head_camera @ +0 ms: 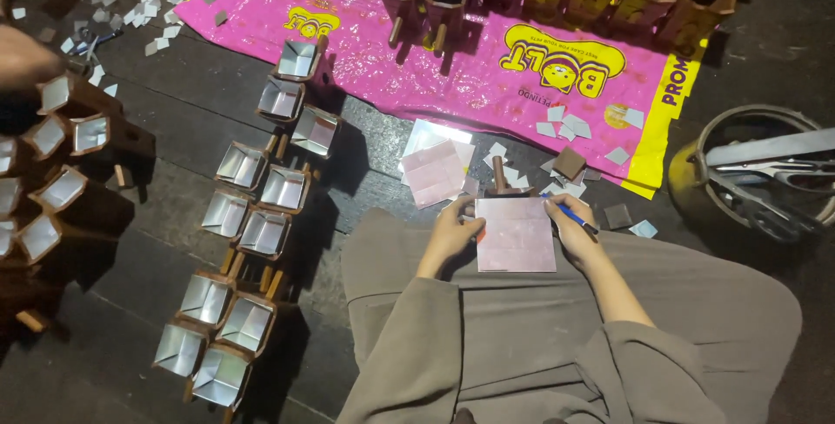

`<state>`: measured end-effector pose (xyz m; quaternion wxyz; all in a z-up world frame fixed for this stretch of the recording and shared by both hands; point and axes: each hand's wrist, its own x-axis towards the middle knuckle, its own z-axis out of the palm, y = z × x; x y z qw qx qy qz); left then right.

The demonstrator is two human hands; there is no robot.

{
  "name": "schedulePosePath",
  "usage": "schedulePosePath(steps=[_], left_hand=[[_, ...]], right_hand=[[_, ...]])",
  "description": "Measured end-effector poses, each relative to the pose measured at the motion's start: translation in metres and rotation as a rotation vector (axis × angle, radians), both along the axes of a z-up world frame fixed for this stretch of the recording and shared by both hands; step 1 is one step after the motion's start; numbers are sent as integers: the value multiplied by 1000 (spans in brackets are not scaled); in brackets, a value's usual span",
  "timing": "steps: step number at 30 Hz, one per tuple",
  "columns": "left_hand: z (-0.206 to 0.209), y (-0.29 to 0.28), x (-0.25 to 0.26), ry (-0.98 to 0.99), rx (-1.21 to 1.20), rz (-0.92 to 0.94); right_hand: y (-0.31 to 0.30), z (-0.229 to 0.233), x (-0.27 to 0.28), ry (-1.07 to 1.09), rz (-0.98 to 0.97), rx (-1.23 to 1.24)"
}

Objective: Lining the interior of small wooden boxes with reflective paper using scissors and adhesive.

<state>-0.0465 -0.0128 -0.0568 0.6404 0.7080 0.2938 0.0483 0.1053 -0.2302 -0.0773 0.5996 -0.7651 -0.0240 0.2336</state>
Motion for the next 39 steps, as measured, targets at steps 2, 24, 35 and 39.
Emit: schedulePosePath(steps=[2,24,35,39], left_hand=[[4,2,-1,-21,-12,3],[25,0,-9,-63,67,-24],[31,-2,-8,-36,103,-10],[33,-3,-7,-23,96,-3]], right_hand=[[0,-2,-1,-34,5,-10],[-11,60,-9,-363,-167,356],[2,76,-40,-508,20,-64],[4,83,-41,-566,44,-50]])
